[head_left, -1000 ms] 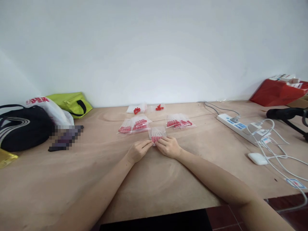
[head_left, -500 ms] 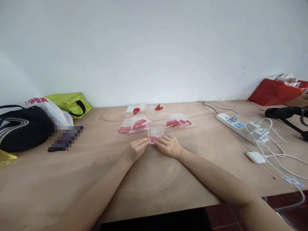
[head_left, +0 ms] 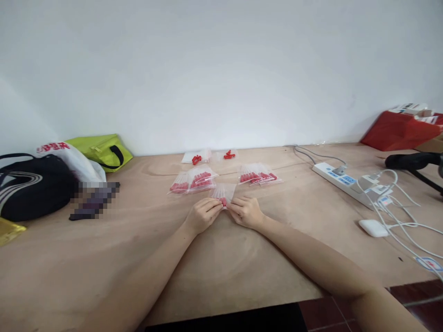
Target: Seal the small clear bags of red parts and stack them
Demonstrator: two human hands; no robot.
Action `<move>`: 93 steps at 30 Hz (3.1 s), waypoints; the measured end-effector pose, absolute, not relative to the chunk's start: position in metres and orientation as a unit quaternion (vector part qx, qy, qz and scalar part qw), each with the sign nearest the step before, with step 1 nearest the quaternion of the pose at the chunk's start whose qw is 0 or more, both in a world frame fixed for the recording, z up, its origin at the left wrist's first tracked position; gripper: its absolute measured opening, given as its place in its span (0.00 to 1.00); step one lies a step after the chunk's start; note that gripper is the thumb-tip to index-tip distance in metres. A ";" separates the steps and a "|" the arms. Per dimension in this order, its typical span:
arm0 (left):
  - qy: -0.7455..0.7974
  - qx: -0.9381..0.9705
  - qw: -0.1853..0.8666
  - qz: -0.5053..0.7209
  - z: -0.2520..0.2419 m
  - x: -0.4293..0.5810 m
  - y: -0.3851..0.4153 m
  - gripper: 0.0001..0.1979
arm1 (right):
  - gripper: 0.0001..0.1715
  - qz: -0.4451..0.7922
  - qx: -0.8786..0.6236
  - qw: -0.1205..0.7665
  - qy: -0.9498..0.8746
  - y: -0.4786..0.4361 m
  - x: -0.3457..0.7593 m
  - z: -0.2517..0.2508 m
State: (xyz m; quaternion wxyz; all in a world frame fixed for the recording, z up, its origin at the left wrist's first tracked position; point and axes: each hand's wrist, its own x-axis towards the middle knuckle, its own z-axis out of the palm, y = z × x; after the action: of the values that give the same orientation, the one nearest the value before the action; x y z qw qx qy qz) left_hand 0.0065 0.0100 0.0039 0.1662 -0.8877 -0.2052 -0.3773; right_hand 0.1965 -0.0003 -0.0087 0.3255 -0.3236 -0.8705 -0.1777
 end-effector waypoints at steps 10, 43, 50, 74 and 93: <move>-0.152 -0.887 0.226 -0.373 0.008 0.003 0.008 0.04 | 0.13 -0.179 -0.297 0.343 -0.873 -0.005 0.195 -0.004; -0.296 -0.879 0.177 -0.330 0.009 -0.018 0.015 0.13 | 0.11 -0.011 -0.346 0.364 -0.864 0.020 0.204 -0.019; -0.449 -0.815 0.163 -0.329 0.005 -0.021 0.020 0.16 | 0.17 -0.012 -0.491 0.355 -0.795 0.063 0.195 -0.015; -0.547 -0.791 0.094 -0.257 0.020 -0.018 0.094 0.12 | 0.04 -0.086 -0.459 0.356 -0.809 0.013 0.254 -0.019; -0.303 -0.886 -0.013 -0.351 0.001 0.018 0.008 0.09 | 0.12 -0.120 -0.398 0.331 -0.847 0.009 0.237 -0.013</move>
State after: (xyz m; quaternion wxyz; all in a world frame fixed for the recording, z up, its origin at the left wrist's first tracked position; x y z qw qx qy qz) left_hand 0.0178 0.0083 0.0009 -0.0130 -0.8860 -0.3030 -0.3506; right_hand 0.2370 0.0089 -0.0127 0.3312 -0.3979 -0.8472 -0.1197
